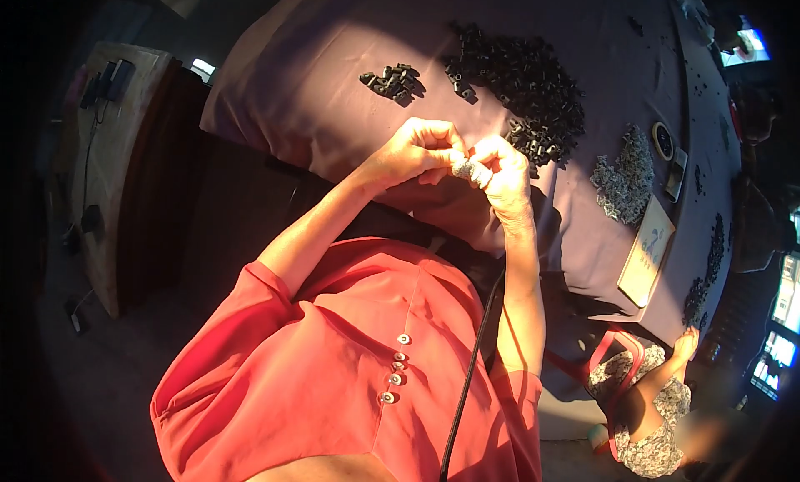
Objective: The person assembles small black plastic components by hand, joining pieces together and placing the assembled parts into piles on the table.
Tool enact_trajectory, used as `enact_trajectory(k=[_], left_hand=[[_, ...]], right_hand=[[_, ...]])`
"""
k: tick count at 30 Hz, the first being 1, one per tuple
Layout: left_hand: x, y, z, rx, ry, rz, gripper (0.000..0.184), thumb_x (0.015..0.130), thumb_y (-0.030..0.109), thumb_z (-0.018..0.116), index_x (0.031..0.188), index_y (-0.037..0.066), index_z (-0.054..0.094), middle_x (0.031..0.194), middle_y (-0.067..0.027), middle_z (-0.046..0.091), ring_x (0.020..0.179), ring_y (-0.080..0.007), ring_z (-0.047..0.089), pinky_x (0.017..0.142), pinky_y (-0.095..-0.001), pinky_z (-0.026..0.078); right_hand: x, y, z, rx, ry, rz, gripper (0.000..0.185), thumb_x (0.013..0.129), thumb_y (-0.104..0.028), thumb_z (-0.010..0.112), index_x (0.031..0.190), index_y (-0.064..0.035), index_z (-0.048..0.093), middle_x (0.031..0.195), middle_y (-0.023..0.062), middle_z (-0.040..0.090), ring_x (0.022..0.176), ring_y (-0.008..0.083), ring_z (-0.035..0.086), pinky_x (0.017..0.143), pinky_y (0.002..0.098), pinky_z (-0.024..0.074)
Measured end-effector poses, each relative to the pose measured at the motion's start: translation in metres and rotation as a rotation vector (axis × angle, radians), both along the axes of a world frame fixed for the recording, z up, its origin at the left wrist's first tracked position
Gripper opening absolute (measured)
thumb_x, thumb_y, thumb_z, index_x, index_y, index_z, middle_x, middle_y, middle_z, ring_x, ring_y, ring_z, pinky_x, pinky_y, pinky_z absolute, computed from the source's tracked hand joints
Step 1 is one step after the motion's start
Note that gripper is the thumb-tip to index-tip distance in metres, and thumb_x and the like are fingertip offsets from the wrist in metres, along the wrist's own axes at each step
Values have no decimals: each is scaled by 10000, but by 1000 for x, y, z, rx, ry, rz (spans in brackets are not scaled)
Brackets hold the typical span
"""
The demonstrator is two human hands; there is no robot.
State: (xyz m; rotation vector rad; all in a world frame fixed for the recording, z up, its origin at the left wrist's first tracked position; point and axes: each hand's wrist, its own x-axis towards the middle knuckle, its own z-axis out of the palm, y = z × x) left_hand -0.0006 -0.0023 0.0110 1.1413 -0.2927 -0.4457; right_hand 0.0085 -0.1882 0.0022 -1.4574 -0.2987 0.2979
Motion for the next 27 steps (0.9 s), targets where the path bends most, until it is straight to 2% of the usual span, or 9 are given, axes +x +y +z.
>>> enact_trajectory(k=[3, 7, 12, 15, 17, 21, 27], left_hand=[[-1, -3, -2, 140, -62, 19, 35, 835, 36, 567, 809, 25, 588, 663, -8, 566, 464, -47, 442, 422, -190, 341], [-1, -4, -3, 57, -8, 51, 44, 836, 30, 555, 807, 33, 588, 649, 2, 556, 477, -46, 457, 431, -188, 368], [0, -4, -4, -36, 44, 47, 54, 839, 56, 566, 888, 36, 563, 707, -16, 569, 503, -53, 473, 435, -189, 371], [0, -5, -5, -99, 47, 55, 110, 840, 64, 569, 937, 42, 522, 728, -25, 566, 510, -59, 475, 434, -191, 370], [2, -4, -5, -88, 22, 36, 133, 848, 83, 572, 946, 53, 487, 714, -23, 553, 506, -64, 473, 433, -191, 371], [2, -5, -8, -83, 26, 65, 132, 865, 130, 570, 942, 51, 497, 712, -23, 552, 507, -67, 482, 433, -192, 375], [3, -4, -9, -206, 80, 48, 143, 886, 193, 550, 913, 57, 516, 683, -26, 552, 496, -66, 472, 445, -197, 371]], right_hand=[[-2, 3, 4, -98, -66, -27, 191, 700, -21, 740, 702, -44, 551, 701, -20, 529, 562, 44, 488, 494, 182, 401], [-4, 8, 6, -107, -55, -56, 183, 711, -18, 734, 698, -44, 553, 690, -30, 518, 578, 36, 481, 516, 179, 407], [-7, 12, 8, -40, -21, -107, 198, 720, -29, 730, 742, -56, 535, 729, -43, 525, 592, 36, 486, 568, 178, 432], [-11, 13, 10, -117, -44, -87, 187, 750, -32, 701, 906, -38, 599, 772, -9, 593, 640, 51, 524, 590, 181, 438], [-10, 9, 6, -183, -76, -31, 286, 763, 4, 668, 1040, -17, 601, 800, 22, 630, 688, 63, 556, 599, 182, 441], [-12, 12, 14, -162, -50, -21, 273, 752, 60, 639, 1015, 3, 596, 783, 12, 617, 675, 61, 547, 588, 182, 435], [4, 8, 17, -241, -127, -120, 228, 741, 53, 641, 952, -10, 582, 742, -15, 555, 647, 46, 507, 582, 175, 423]])
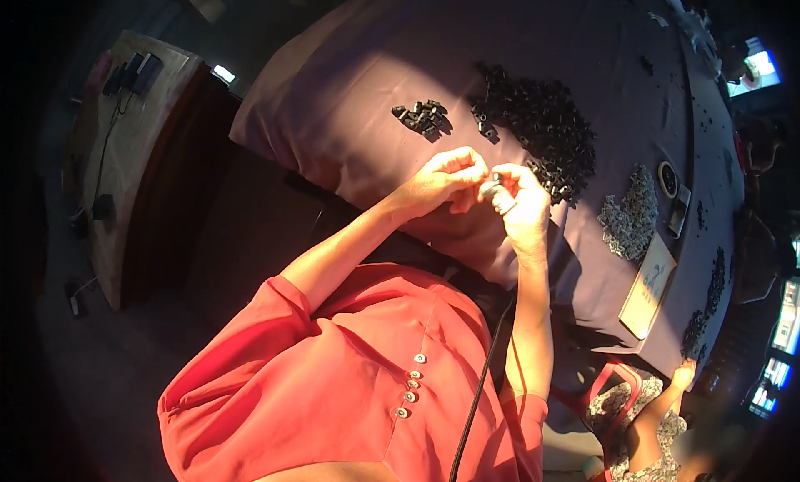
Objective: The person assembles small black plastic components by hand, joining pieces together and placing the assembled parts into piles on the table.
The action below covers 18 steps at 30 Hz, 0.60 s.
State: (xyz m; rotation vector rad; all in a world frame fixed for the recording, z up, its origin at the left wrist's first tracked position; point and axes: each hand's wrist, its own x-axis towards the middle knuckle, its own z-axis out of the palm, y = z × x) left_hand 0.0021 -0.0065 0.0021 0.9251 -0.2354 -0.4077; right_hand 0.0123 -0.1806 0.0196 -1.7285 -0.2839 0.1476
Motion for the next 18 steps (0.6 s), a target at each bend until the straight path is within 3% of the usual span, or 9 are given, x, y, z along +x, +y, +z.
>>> enact_trajectory(k=[3, 6, 7, 9, 11, 13, 18], left_hand=[[-2, 9, 9, 50, -82, -188, 108, 868, 153, 558, 819, 58, 549, 667, -26, 572, 490, -54, 454, 447, -189, 354], [-3, 11, 13, 138, -162, -291, 118, 847, 142, 581, 772, 50, 585, 651, -10, 577, 504, -39, 462, 447, -172, 343], [-4, 10, 13, 142, -163, -300, 115, 844, 139, 586, 773, 48, 589, 651, -11, 579, 506, -40, 461, 449, -172, 344], [-5, 9, 10, 152, -166, -321, 108, 837, 133, 595, 776, 45, 597, 653, -12, 582, 509, -42, 460, 451, -173, 346], [-4, 9, 10, 168, -195, -318, 100, 828, 125, 606, 785, 35, 611, 661, -14, 589, 519, -47, 467, 457, -177, 353], [-3, 10, 11, 193, -207, -309, 98, 827, 123, 605, 794, 32, 615, 669, -16, 594, 526, -50, 473, 464, -180, 358], [-2, 9, 7, 134, -185, -291, 97, 834, 128, 595, 819, 36, 621, 697, -23, 603, 546, -55, 485, 483, -183, 368]], right_hand=[[19, 7, 13, 38, -96, -69, 205, 756, 31, 643, 945, -16, 580, 744, -4, 595, 633, 47, 514, 578, 171, 422], [35, 25, 30, -190, -124, -83, 198, 744, 25, 660, 924, -30, 596, 728, -7, 600, 635, 53, 525, 600, 177, 432], [39, 33, 27, -78, -96, -55, 196, 739, 24, 662, 918, -27, 602, 726, 2, 607, 632, 56, 521, 589, 184, 431], [44, 47, 21, -102, -74, 32, 199, 724, 7, 679, 907, -29, 610, 736, 6, 617, 661, 66, 546, 601, 205, 448], [47, 59, 18, -331, -41, 50, 217, 701, -86, 721, 903, -49, 649, 736, 11, 623, 663, 83, 565, 602, 243, 469], [52, 71, 15, -342, -150, 75, 258, 697, -123, 725, 930, -38, 652, 718, 33, 616, 632, 96, 552, 588, 248, 465], [62, 88, 34, -583, -113, 137, 369, 667, -157, 732, 994, -25, 625, 744, 84, 626, 656, 125, 578, 609, 262, 472]])
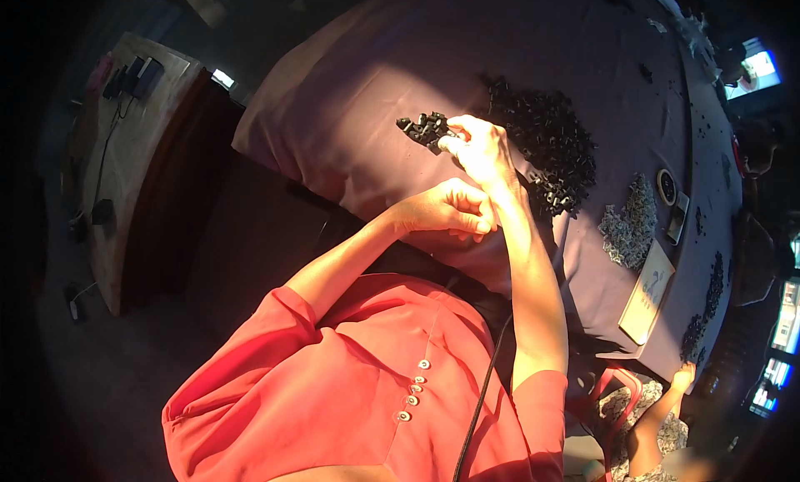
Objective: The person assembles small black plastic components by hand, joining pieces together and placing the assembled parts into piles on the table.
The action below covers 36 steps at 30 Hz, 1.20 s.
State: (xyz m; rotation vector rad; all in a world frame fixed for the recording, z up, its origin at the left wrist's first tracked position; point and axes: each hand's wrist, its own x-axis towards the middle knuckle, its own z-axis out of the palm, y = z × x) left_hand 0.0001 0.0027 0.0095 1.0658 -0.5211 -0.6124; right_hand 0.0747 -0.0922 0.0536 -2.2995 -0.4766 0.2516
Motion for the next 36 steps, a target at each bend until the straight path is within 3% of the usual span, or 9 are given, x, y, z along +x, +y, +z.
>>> enact_trajectory(k=[5, 8, 12, 17, 18, 21, 22, 31, 36], left_hand=[[0, 1, -1, 19, 1, 13, 103, 842, 139, 587, 824, 44, 621, 707, -16, 602, 559, -58, 484, 504, -191, 379], [0, -1, -1, 17, -8, 7, 107, 846, 144, 585, 814, 47, 617, 700, -7, 594, 569, -57, 484, 519, -194, 389], [-1, -3, 0, 15, -27, 20, 118, 852, 150, 580, 802, 48, 611, 688, 0, 583, 574, -58, 487, 533, -197, 401], [-6, -11, -3, 37, 34, 95, 84, 851, 116, 588, 886, 43, 607, 714, 3, 584, 607, -72, 502, 555, -212, 422], [-8, -12, -2, 169, 40, 74, 148, 846, 94, 594, 978, 25, 594, 774, -13, 602, 680, -100, 538, 625, -237, 453], [-16, -32, -18, 313, -522, 374, 262, 844, 100, 564, 1095, 25, 563, 1058, -112, 600, 1023, -255, 532, 903, -355, 389], [-17, -32, -17, 372, -460, 347, 280, 825, 111, 570, 1099, 50, 571, 1120, -124, 575, 1090, -279, 493, 929, -369, 361], [-14, -25, -8, 419, -445, 222, 295, 817, 116, 584, 1105, 53, 569, 1062, -109, 612, 990, -248, 564, 870, -351, 416], [-14, -33, -16, 261, -478, 366, 200, 742, 88, 611, 927, 12, 611, 859, -167, 635, 803, -315, 601, 715, -371, 454]], right_hand=[[3, 9, 0, 14, 51, 114, 582, 621, -268, 758, 1107, -29, 544, 863, 139, 615, 799, 258, 612, 721, 358, 486], [7, 16, 2, -280, -121, 136, 631, 628, -363, 753, 1125, -44, 528, 956, 150, 556, 878, 271, 574, 755, 369, 466], [13, 40, 21, -442, 68, 148, 681, 659, -520, 689, 1045, 7, 494, 1038, 226, 475, 961, 357, 538, 822, 423, 442], [6, 59, 10, -514, -173, 221, 716, 723, -568, 600, 1084, 32, 448, 1045, 271, 437, 920, 424, 528, 802, 474, 448], [1, 62, 5, -512, -237, 224, 720, 726, -569, 595, 1094, 31, 446, 1047, 272, 432, 912, 424, 529, 794, 479, 450], [-2, 66, -8, -518, -360, 238, 655, 756, -529, 581, 1128, -7, 445, 1054, 237, 418, 889, 404, 538, 739, 477, 477], [-2, 66, -15, -514, -412, 246, 618, 760, -509, 589, 1113, -20, 453, 1054, 219, 416, 899, 388, 539, 717, 463, 491], [10, 64, -32, -511, -509, 276, 452, 831, -419, 538, 1102, -65, 465, 998, 186, 431, 800, 367, 568, 629, 440, 519], [8, 52, -15, -313, -459, 281, 397, 843, -359, 528, 1141, -101, 481, 1016, 180, 445, 799, 354, 567, 664, 414, 519]])
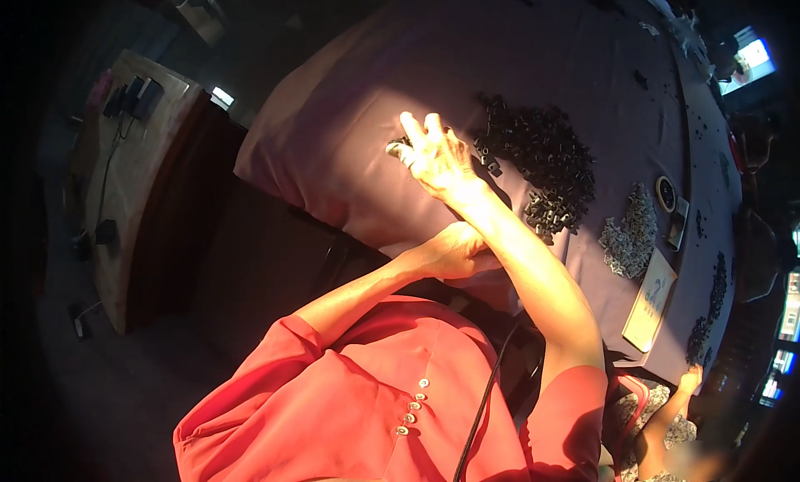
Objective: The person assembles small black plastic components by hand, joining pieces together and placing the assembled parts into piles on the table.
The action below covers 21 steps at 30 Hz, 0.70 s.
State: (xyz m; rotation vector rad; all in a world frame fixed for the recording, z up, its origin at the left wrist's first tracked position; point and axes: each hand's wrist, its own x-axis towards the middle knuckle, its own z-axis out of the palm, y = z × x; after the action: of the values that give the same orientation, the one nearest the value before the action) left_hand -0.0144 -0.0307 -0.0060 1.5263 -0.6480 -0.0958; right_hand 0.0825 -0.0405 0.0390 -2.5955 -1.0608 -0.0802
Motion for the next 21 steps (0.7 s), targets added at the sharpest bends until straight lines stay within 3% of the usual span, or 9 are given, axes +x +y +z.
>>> enact_trajectory(k=[2, 5, 8, 11, 14, 15, 16, 17, 21], left_hand=[[-1, 3, 5, 39, 32, -18, 202, 756, 74, 604, 949, 17, 609, 868, -143, 643, 808, -278, 608, 729, -362, 455], [1, 8, 11, 142, 59, -55, 210, 789, 49, 591, 997, 26, 605, 871, -95, 655, 803, -202, 614, 746, -333, 456], [-1, 9, 23, 43, 156, -68, 136, 781, 11, 582, 914, 18, 609, 782, -92, 636, 714, -157, 593, 684, -276, 456], [-5, 18, 41, 33, 74, 125, 100, 780, -18, 575, 873, 8, 600, 762, -87, 620, 694, -143, 580, 669, -261, 453], [8, 44, 40, 191, -279, 591, 153, 728, -74, 592, 835, 35, 597, 801, -75, 594, 736, -183, 573, 595, -267, 460], [15, 55, 40, 289, -372, 686, 189, 689, -66, 611, 839, 49, 599, 869, -70, 593, 815, -205, 568, 676, -303, 452], [19, 69, 46, 445, -554, 753, 209, 675, 4, 657, 869, 65, 607, 919, -63, 596, 888, -244, 545, 795, -363, 418], [16, 77, 46, 574, -460, 784, 306, 686, 156, 697, 973, 88, 614, 1040, -86, 578, 1030, -290, 494, 917, -416, 343], [29, 93, 24, 870, -459, 731, 592, 686, 385, 689, 1194, 127, 528, 1276, -142, 429, 1240, -357, 319, 994, -470, 254]], right_hand=[[4, -6, 2, 109, 111, -26, 343, 843, -298, 529, 1118, -95, 518, 1068, 177, 453, 822, 339, 561, 684, 394, 514], [14, -18, 6, 248, -212, 123, 160, 807, -72, 503, 891, -1, 618, 1073, 155, 550, 851, 279, 549, 730, 338, 500], [24, -28, -4, 696, 24, -90, 119, 818, -32, 530, 899, -3, 612, 840, 99, 624, 753, 192, 590, 677, 293, 491], [4, -53, 16, 862, 220, -303, 125, 876, -95, 531, 956, -51, 617, 734, 68, 626, 662, 114, 581, 607, 245, 467], [-29, -98, 25, 972, 239, -342, 176, 879, -72, 527, 1030, -44, 612, 752, 16, 603, 679, 81, 552, 608, 214, 450], [-42, -115, 25, 948, 178, -364, 176, 879, -58, 522, 1030, -27, 608, 769, 11, 592, 669, 70, 529, 609, 205, 440], [-56, -132, 23, 918, 180, -432, 170, 877, -52, 524, 1022, -15, 606, 767, 16, 584, 661, 59, 509, 610, 198, 434], [-66, -148, 14, 979, 160, -435, 169, 875, -47, 524, 1020, -12, 603, 759, 18, 581, 649, 54, 492, 607, 193, 431], [-106, -196, -2, 846, -68, -492, 171, 875, -27, 503, 1016, -1, 595, 712, 9, 564, 579, 49, 464, 537, 185, 392]])
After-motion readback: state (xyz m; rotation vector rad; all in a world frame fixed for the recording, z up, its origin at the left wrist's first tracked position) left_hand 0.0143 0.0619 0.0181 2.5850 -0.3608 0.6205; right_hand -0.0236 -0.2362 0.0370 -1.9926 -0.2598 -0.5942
